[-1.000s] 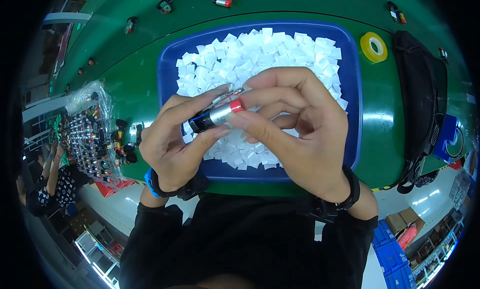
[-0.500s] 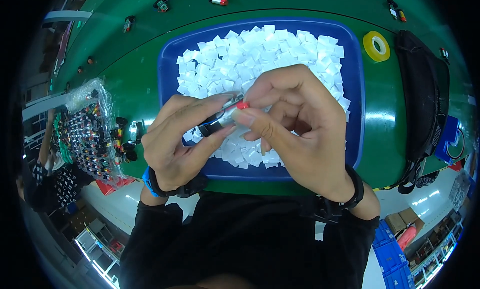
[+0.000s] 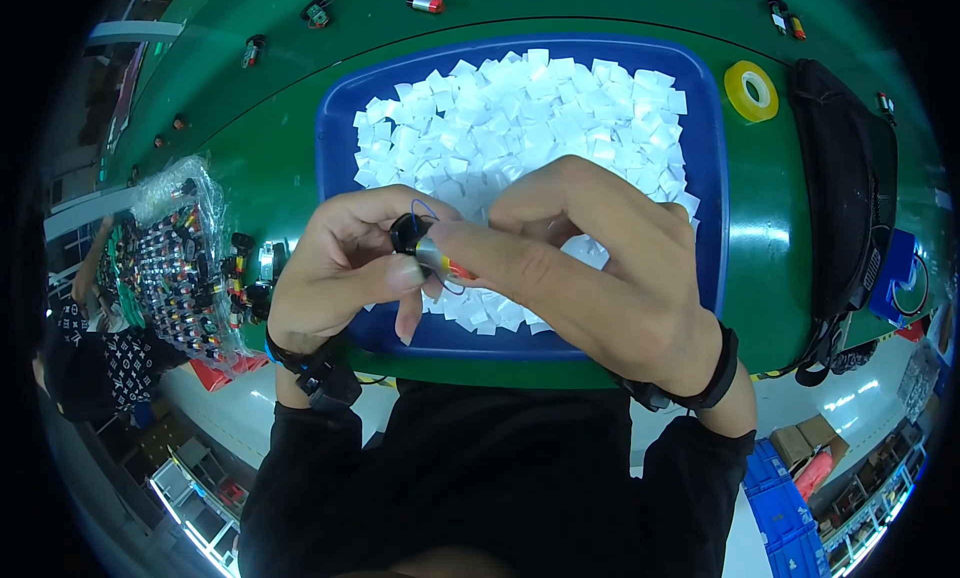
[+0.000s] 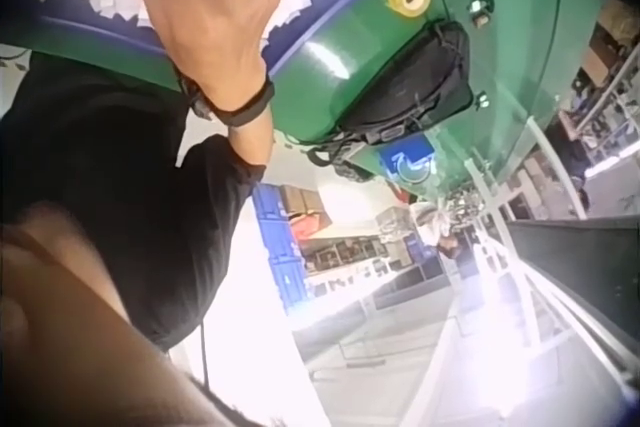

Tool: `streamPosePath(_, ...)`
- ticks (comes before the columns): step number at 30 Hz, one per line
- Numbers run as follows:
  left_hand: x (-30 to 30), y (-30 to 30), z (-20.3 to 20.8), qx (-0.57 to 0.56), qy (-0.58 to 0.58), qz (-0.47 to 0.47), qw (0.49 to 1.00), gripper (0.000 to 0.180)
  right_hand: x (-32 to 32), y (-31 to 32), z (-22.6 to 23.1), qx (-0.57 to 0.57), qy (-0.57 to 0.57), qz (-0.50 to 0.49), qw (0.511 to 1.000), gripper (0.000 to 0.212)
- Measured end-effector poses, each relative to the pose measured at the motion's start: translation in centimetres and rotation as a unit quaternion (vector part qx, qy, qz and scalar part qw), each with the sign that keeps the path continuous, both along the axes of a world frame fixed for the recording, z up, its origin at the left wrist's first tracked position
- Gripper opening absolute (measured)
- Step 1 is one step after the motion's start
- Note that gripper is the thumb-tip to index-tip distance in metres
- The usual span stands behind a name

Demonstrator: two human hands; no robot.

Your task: The person assembles electronic components by picking up a circuit board, a battery, and a small black component from a tray. They align and press the parts together, testing the light on the board before placing the completed unit on the green workbench.

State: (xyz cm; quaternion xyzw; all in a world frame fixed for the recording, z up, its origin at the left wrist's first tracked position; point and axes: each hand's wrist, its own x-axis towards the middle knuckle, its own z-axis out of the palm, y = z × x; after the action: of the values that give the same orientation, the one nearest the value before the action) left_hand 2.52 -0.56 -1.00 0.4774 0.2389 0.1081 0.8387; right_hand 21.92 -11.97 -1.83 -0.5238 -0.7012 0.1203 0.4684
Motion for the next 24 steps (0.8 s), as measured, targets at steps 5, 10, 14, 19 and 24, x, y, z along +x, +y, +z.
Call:
streamPosePath(5,0.0,0.5,0.1,0.024,0.059,-0.055,0.996,0.029,-0.4,-0.1,-0.6,-0.008,0.002,0.0,1.0,0.044)
streamPosePath(10,0.4,0.4,0.7,0.006,0.051,-0.032,0.998,0.022,-0.1,0.0,-0.7,0.028,-0.03,-0.017,0.999,0.044)
streamPosePath(14,1.2,1.6,1.1,0.107,0.056,-0.044,0.992,0.025,-0.1,0.1,-0.2,0.017,-0.044,-0.045,0.998,0.05)
streamPosePath(19,2.9,14.3,0.0,0.449,0.207,0.023,0.869,0.034,-0.2,0.1,0.4,-0.055,-0.008,-0.087,0.995,0.053)
streamPosePath(24,4.0,26.6,-6.3,0.632,0.322,-0.091,0.699,0.043,0.5,-0.2,0.3,-0.085,-0.037,-0.05,0.994,0.042)
